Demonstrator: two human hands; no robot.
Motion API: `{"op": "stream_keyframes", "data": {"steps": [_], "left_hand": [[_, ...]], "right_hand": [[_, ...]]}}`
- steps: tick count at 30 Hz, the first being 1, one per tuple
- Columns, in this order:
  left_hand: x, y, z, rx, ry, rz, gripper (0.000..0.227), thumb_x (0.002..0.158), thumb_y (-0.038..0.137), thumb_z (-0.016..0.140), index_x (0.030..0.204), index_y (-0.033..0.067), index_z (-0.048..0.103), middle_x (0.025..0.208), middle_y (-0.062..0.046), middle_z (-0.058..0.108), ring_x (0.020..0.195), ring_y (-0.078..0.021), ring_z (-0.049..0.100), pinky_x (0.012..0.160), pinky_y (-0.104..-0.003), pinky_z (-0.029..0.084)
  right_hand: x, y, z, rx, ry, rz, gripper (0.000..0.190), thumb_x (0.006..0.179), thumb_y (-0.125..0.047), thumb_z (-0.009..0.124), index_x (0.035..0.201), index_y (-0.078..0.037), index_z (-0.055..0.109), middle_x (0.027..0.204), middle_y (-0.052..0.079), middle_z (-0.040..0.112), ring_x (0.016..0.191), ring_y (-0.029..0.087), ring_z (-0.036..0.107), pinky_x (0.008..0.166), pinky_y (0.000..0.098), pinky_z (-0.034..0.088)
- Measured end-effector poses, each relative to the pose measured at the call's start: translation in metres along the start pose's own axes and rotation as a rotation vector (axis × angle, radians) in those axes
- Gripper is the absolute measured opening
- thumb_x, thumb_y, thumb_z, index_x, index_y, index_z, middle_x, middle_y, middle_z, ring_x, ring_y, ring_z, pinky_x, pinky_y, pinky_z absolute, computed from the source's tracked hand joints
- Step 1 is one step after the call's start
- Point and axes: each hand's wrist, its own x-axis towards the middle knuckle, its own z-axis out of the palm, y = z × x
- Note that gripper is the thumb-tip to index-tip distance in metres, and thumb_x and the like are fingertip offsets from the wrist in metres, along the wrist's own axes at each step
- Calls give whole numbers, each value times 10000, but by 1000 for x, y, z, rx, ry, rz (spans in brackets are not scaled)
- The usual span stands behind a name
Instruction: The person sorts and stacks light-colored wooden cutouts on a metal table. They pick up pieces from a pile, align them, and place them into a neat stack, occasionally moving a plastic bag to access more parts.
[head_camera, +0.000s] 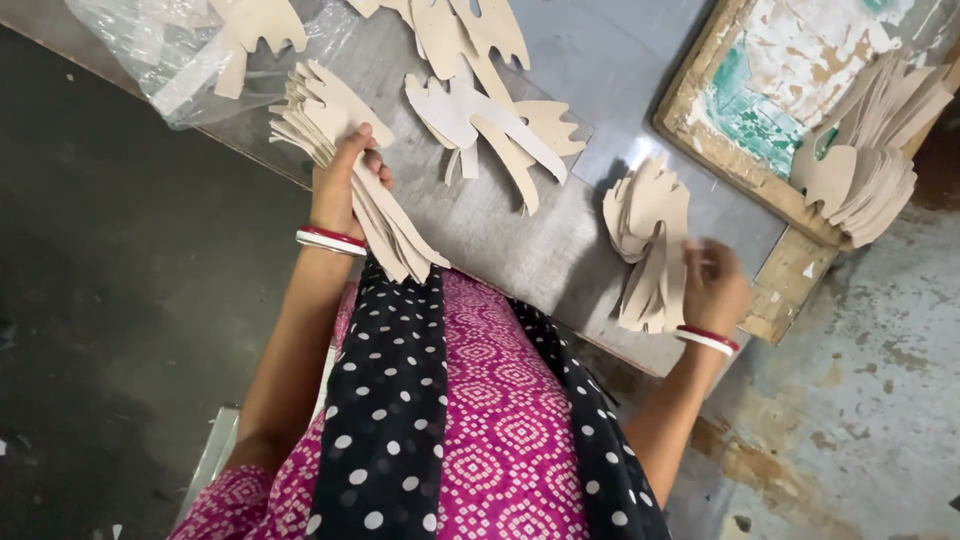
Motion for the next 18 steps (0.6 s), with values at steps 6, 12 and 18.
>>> {"op": "stream_keyframes", "data": {"steps": [6,12,18], "left_hand": [[3,-12,-6,-13,-76,34,242,887,207,822,975,49,660,737,-44,636,624,-159,626,579,-304,540],[-3,-26,-8,45,-1,-32,264,864,186,834,996,3,697,769,-67,691,638,-177,673,591,-308,577],[-21,-20,-8,35,9,-15,295,840,226,827,1003,15,701,780,-79,718,669,-184,711,627,-320,616]], "right_hand": [[14,-79,67,337,-34,-157,199,993,-77,665,1186,-54,709,1047,110,743,939,230,744,719,356,566],[36,-173,170,179,-211,-614,416,897,-192,789,1251,-18,658,1128,198,699,960,363,690,827,434,550],[62,-186,164,-33,-143,-684,455,848,-293,822,1196,-36,680,1080,180,686,949,375,656,776,456,508]]}}
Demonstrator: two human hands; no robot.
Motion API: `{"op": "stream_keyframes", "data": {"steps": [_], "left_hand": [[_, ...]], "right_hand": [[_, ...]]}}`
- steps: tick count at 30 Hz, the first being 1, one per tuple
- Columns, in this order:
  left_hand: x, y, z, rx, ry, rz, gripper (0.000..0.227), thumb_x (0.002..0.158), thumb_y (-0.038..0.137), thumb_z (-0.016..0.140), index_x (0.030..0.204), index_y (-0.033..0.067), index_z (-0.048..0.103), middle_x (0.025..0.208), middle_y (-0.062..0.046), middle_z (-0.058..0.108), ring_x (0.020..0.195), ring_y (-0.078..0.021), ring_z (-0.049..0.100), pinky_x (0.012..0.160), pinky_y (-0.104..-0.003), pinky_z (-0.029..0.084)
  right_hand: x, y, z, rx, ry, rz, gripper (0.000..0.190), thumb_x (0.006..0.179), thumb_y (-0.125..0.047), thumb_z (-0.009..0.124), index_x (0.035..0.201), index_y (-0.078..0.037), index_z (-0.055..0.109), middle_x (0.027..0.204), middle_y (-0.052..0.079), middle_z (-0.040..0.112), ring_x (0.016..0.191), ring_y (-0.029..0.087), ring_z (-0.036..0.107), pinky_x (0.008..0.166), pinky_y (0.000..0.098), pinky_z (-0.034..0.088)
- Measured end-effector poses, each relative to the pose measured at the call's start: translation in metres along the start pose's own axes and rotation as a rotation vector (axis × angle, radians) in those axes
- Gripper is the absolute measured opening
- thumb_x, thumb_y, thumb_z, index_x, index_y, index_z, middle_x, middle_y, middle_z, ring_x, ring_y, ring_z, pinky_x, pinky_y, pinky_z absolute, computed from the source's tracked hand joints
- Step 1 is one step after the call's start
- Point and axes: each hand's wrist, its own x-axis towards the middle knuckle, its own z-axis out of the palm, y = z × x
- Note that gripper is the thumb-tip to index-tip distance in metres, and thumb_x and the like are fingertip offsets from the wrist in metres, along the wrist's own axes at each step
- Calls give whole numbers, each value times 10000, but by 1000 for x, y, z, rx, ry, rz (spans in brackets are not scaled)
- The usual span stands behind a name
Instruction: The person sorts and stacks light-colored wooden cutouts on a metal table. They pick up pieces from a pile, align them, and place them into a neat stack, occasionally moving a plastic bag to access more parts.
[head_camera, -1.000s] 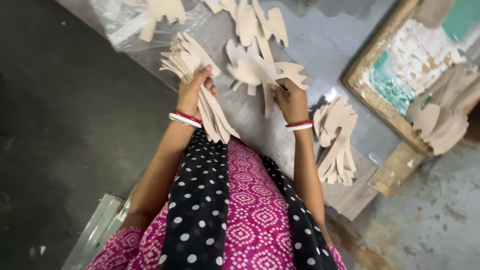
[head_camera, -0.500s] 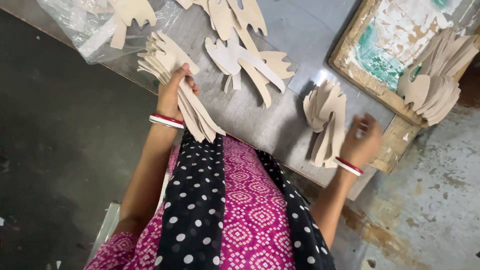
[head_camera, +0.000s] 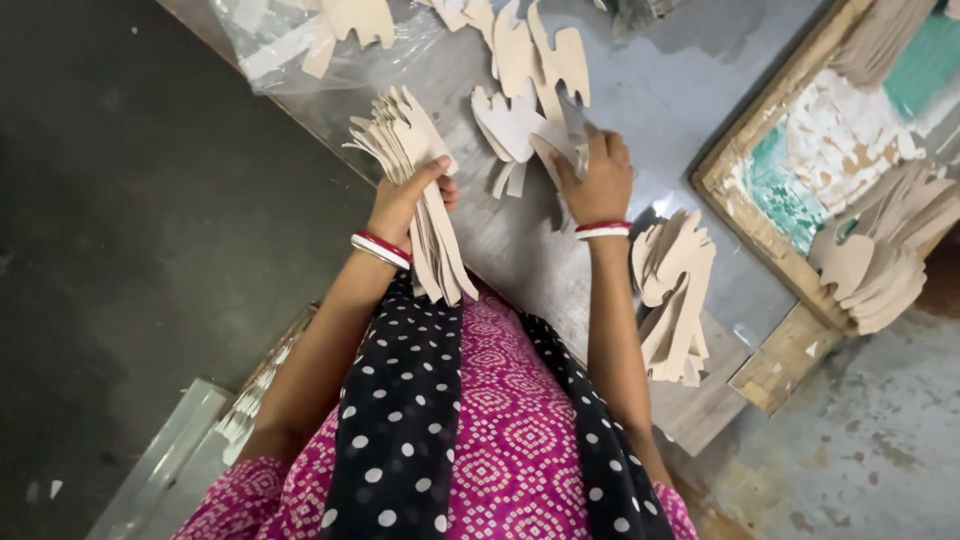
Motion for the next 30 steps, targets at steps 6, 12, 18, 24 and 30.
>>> {"op": "stream_keyframes", "data": {"steps": [6,12,18,24,30], "left_hand": [[-4,-4,-12,-29,25,25,289,850,224,830,997,18,691,783,-80,706,665,-191,701,617,-325,604],[-14,10,-14,-41,21,27,292,859,222,820,1015,7,699,809,-88,719,709,-200,727,650,-327,621],[-15,11,9,-78,-24,-8,380,880,341,747,1028,-5,698,886,-119,785,743,-212,740,659,-320,601],[-7,6,16,-321,-34,23,346,894,339,723,1069,47,658,914,-82,717,806,-208,722,736,-361,618],[23,-9,-15,-344,-43,131,292,914,239,803,995,8,644,733,-63,595,659,-220,631,685,-407,593]], "right_hand": [[15,17,10,-17,-84,-80,384,829,-278,855,1056,-25,677,1041,176,677,951,376,644,809,486,505],[36,11,-35,395,-198,197,441,837,-298,885,1036,5,634,963,205,700,867,405,671,744,424,535],[14,-93,-52,170,21,-411,316,937,-118,754,1228,-34,664,1255,177,675,1136,373,654,934,436,545],[-40,-155,-28,13,-107,-548,374,882,-80,662,1255,-57,648,1282,132,659,1109,327,639,905,399,550],[-60,-100,-24,355,-133,-501,360,897,-15,639,1250,-87,631,1226,106,693,1102,317,669,944,394,563]]}}
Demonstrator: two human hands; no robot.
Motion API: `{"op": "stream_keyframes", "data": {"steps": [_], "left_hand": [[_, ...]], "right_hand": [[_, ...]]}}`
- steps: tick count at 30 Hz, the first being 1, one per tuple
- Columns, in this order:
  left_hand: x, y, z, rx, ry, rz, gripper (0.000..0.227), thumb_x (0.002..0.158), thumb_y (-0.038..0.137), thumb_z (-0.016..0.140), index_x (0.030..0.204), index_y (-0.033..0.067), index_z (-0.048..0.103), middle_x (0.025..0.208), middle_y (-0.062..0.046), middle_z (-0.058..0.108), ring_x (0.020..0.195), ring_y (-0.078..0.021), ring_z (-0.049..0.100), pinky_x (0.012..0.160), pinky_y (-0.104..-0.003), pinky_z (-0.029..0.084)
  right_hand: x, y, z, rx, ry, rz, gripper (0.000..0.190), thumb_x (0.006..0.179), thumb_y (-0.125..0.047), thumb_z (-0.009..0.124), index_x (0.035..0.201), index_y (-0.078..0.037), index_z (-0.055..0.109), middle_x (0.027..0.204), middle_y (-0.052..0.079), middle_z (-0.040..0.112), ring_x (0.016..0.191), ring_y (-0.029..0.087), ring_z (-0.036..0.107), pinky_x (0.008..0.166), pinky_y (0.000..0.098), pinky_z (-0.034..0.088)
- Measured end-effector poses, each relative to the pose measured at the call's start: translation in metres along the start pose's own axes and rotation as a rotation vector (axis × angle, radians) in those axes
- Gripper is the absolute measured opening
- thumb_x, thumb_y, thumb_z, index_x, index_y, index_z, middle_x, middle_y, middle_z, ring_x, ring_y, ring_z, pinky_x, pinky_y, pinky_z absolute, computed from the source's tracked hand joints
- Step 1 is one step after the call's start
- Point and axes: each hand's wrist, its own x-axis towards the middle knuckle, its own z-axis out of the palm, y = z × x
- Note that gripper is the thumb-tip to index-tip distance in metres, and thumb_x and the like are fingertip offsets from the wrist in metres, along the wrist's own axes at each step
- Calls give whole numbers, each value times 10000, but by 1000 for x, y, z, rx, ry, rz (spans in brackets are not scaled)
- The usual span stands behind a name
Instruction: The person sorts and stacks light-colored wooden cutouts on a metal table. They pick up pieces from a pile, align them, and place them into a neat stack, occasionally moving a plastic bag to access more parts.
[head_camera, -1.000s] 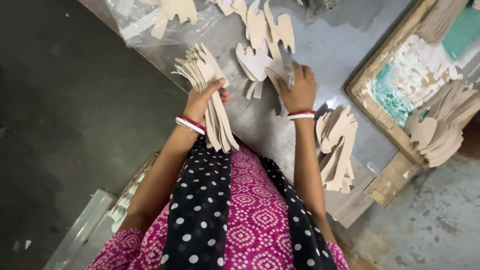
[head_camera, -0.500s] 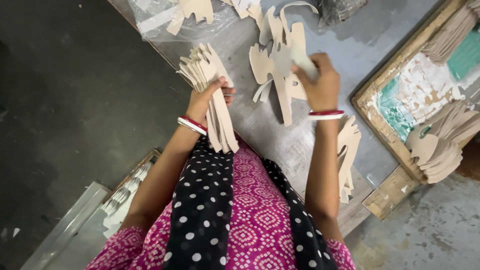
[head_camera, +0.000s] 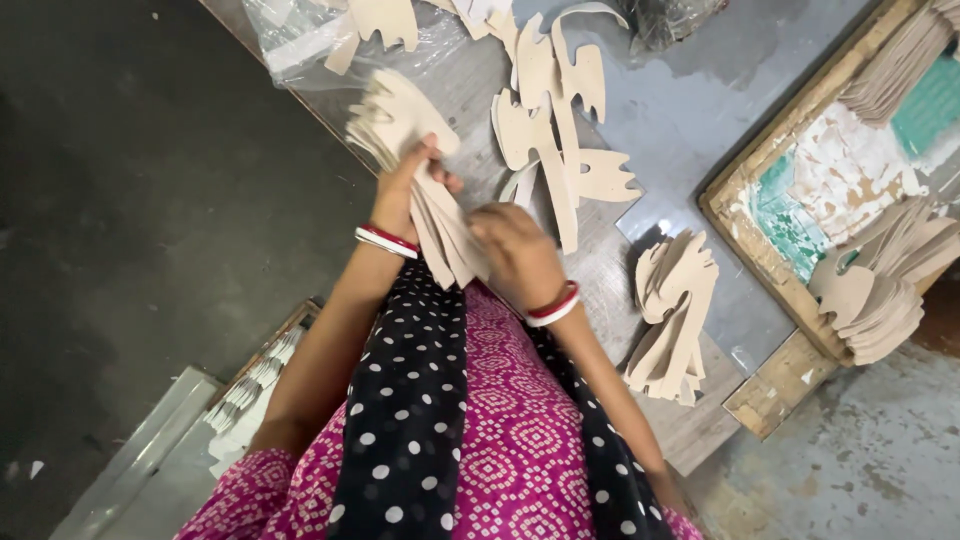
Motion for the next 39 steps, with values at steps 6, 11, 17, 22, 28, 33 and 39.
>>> {"op": "stream_keyframes", "data": {"steps": [6,11,17,22,28,33,39], "left_hand": [[-10,50,21,88,2,153,290,873,162,832,1024,46,614,737,-31,583,626,-171,607,587,-312,542],[-5,44,23,129,52,108,301,864,150,841,1028,40,613,728,-32,588,612,-152,592,563,-297,513],[-6,36,23,144,40,67,281,866,160,830,1009,29,627,715,-34,592,597,-146,586,558,-295,512],[-12,37,19,168,61,53,279,859,166,832,997,40,624,711,-31,595,592,-147,589,558,-298,521],[-14,32,24,208,10,-16,253,871,174,827,995,37,654,759,-44,632,656,-152,624,597,-293,534],[-16,26,32,314,-77,-25,257,876,174,826,1021,33,667,790,-36,643,676,-144,628,621,-278,536],[-8,16,33,313,-70,-60,262,879,161,825,1043,35,665,800,-43,647,681,-151,634,632,-291,550]], "right_hand": [[-7,94,5,-368,237,248,588,851,-246,815,1330,-3,575,1186,236,635,995,444,622,873,503,523],[25,125,-21,-35,198,405,397,861,-125,785,1233,-55,666,1089,161,697,900,313,644,771,410,523],[17,63,-83,97,495,430,214,984,-77,778,1170,-37,679,1039,65,697,854,117,605,734,255,497],[-52,69,-26,69,338,830,257,949,-152,774,1169,-51,689,925,81,716,640,170,559,562,312,428],[-77,101,19,46,432,818,331,899,-170,789,1166,-16,670,801,104,735,672,189,708,626,309,536],[-90,118,29,-65,418,718,136,953,-182,799,978,-76,718,786,88,740,690,232,756,617,344,567],[-49,56,-4,-524,478,300,136,930,-112,750,965,-76,624,966,170,679,796,347,642,709,433,509]]}}
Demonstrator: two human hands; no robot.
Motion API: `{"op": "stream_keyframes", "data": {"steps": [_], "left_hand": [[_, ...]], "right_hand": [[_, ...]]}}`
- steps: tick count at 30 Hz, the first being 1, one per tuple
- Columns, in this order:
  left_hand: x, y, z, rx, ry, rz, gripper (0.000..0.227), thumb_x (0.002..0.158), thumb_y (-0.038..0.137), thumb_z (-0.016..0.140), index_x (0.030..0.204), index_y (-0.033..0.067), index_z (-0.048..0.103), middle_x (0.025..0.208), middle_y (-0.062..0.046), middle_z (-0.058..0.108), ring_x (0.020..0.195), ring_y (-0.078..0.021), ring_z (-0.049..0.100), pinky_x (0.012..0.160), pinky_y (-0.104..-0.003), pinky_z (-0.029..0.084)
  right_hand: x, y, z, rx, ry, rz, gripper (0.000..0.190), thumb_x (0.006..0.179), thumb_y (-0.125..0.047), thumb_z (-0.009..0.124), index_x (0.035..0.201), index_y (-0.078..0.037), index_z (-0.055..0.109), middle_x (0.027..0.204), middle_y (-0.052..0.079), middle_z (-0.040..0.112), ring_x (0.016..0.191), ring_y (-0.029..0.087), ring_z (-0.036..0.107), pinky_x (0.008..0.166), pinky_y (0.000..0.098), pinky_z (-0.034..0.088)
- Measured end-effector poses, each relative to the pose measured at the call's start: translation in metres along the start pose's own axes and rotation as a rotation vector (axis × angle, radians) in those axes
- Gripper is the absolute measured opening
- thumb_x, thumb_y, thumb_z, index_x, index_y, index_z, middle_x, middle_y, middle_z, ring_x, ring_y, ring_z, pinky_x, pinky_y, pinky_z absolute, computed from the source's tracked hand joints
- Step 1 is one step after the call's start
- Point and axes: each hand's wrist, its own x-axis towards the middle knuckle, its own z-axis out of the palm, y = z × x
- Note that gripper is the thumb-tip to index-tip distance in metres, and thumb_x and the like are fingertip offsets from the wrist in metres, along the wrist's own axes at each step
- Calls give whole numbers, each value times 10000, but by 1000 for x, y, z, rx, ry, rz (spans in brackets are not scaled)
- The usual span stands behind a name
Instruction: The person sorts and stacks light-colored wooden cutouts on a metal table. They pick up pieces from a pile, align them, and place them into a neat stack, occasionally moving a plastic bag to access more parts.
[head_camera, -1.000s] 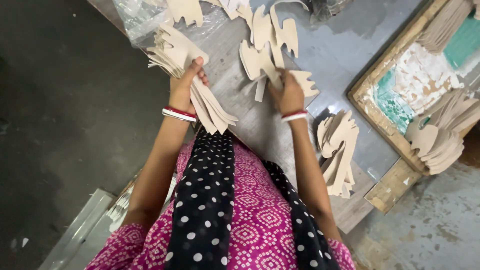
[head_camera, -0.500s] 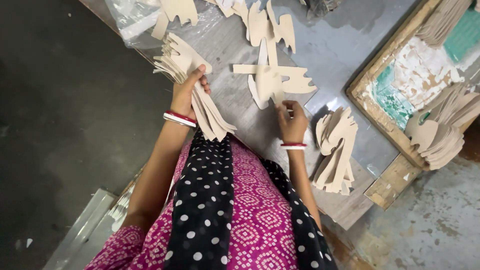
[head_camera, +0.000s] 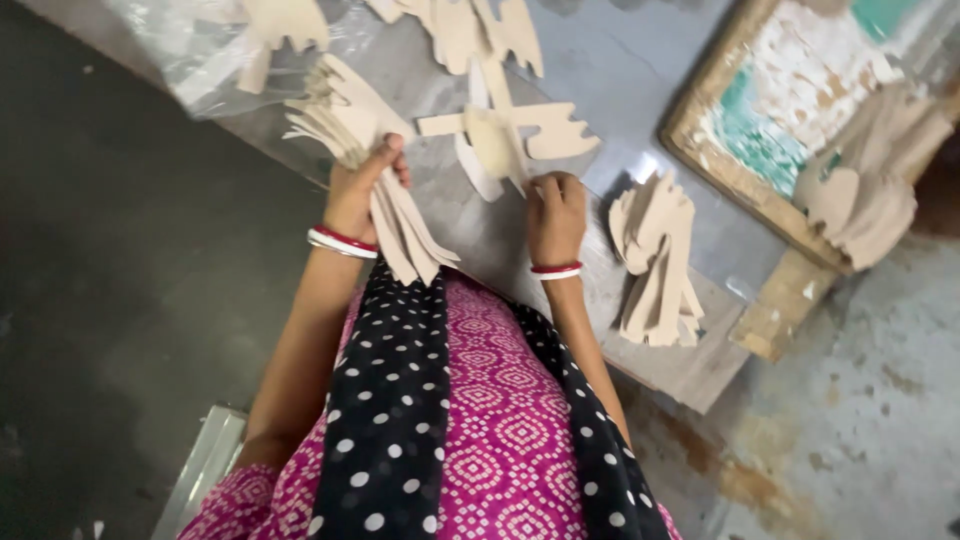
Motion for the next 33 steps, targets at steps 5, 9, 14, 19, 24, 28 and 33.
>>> {"op": "stream_keyframes", "data": {"steps": [5,9,14,19,24,28,33], "left_hand": [[2,-1,3,36,-41,-13,266,890,158,826,1056,38,656,805,-48,643,687,-146,629,635,-288,545],[5,1,3,43,-45,-7,273,883,155,826,1056,42,648,793,-46,635,670,-147,622,621,-294,544],[3,1,0,47,-32,-10,272,898,159,831,1057,26,654,800,-53,645,686,-153,636,628,-299,551],[3,-3,-5,64,-1,-30,291,881,186,820,1061,12,673,821,-74,692,703,-172,686,659,-314,600],[2,-16,-12,-21,-46,11,324,873,174,845,1082,-3,671,890,-112,722,789,-221,729,742,-355,630],[-6,-17,-16,-57,-69,62,353,855,185,848,1101,5,672,918,-127,736,819,-237,744,776,-368,646],[-7,-23,-16,-115,-94,29,415,863,253,849,1149,24,653,943,-132,716,853,-252,730,799,-400,626]], "right_hand": [[-17,20,-53,395,12,418,75,1002,-74,722,1058,-40,686,929,69,667,802,207,612,729,320,498],[-62,85,-114,590,271,790,109,1068,-100,732,1109,-13,681,956,9,675,819,91,578,740,245,465],[-83,121,-136,69,36,726,167,1026,-152,763,1117,-28,700,961,64,697,842,191,635,750,329,483],[-89,97,-62,-204,-134,435,358,877,43,656,1221,-49,685,1168,135,698,1131,370,637,987,482,474],[-36,17,-4,-289,-170,31,335,750,-182,773,1035,-36,673,1098,175,726,989,374,667,886,495,500],[-32,16,-9,144,-462,408,123,928,-137,765,1009,-60,716,908,126,713,795,275,693,713,400,543],[67,-64,-73,333,-226,231,157,961,-61,768,1104,-59,704,964,105,696,680,222,679,595,342,538]]}}
